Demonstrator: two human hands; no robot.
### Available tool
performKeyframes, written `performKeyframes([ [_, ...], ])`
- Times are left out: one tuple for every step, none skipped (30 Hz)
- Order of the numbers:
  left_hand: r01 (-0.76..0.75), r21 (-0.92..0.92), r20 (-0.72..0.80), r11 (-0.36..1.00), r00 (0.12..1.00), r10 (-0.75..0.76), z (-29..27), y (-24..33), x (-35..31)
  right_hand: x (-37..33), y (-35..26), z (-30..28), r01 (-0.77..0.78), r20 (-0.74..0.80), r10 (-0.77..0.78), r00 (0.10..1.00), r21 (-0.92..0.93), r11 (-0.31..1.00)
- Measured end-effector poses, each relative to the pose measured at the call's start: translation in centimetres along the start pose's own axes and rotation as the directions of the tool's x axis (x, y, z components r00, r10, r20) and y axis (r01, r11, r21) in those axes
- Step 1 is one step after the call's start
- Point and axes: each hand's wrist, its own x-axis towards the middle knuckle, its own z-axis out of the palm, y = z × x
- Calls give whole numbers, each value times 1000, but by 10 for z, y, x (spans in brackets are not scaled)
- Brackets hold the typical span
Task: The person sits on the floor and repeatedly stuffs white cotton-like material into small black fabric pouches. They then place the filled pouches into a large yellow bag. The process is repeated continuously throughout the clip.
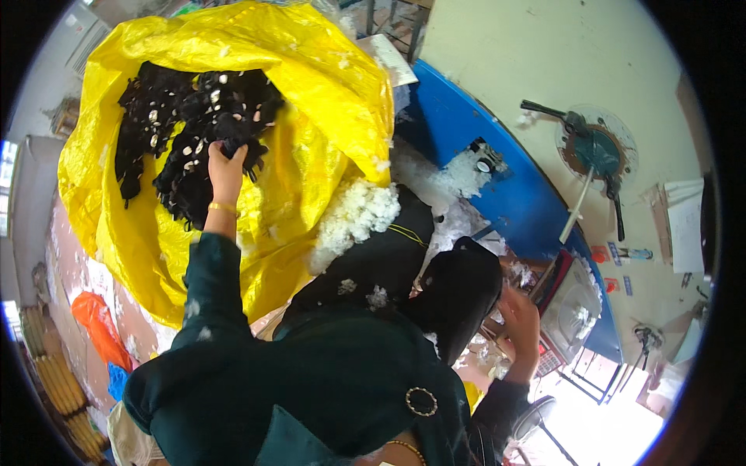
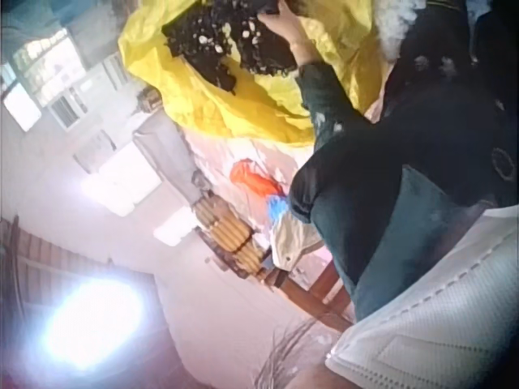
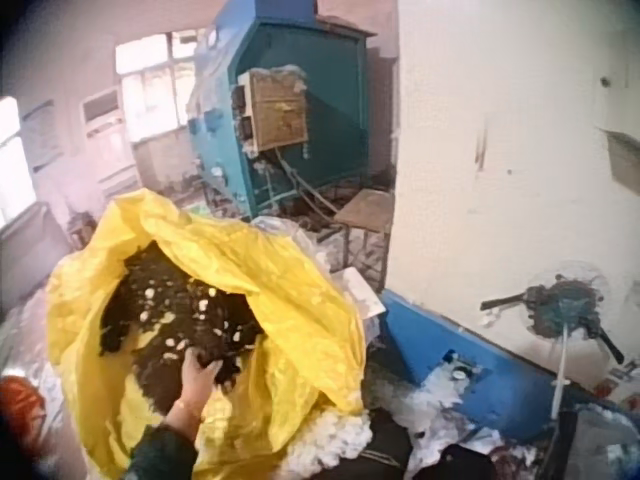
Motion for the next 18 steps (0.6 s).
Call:
performKeyframes([
  [56,-238,149,970,989,-21,-1,21,-15,18,-32,9,77,49,-76,996,-14,997],
  [91,-289,295,953,955,-2,4,49,-30,30,-51,21,196,36,-201,979,110,974],
  [139,-323,427,936,904,13,3,78,-51,45,-81,31,361,40,-362,931,31,932],
  [336,-461,569,821,822,-17,12,111,-74,52,-108,38,469,49,-467,883,-53,881],
  [458,-460,708,761,706,3,16,132,-90,57,-140,49,559,16,-559,829,33,829],
  [465,-440,774,768,631,61,25,145,-104,67,-152,63,646,37,-646,763,5,763],
  [469,-417,833,778,541,121,37,159,-117,72,-164,73,702,31,-702,711,29,712],
  [497,-442,870,747,439,223,45,175,-129,74,-178,76,771,25,-773,634,-99,629],
  [529,-458,887,715,327,327,54,192,-139,76,-183,77,773,17,-778,628,-126,622],
  [505,-444,896,740,252,365,61,203,-147,77,-178,75,742,37,-748,663,-161,650],
  [408,-432,901,804,157,404,66,211,-151,78,-172,72,714,56,-719,693,-190,673],
  [416,-423,904,805,133,406,69,218,-155,77,-163,67,686,52,-687,725,-155,711],
  [425,-414,906,805,108,409,72,223,-160,76,-153,61,655,49,-654,755,-121,746],
  [542,-386,910,747,91,405,73,229,-164,73,-145,54,623,48,-621,782,-86,778],
  [649,-349,913,676,72,401,74,234,-167,69,-139,46,586,15,-586,810,-42,809],
  [726,-269,927,633,15,376,81,230,-169,68,-131,42,574,-58,-572,818,26,818],
  [710,-307,908,634,19,418,85,227,-174,68,-121,42,566,-131,-553,823,97,819],
  [694,-345,888,632,23,459,88,226,-180,67,-115,45,505,-175,-475,863,331,797],
])
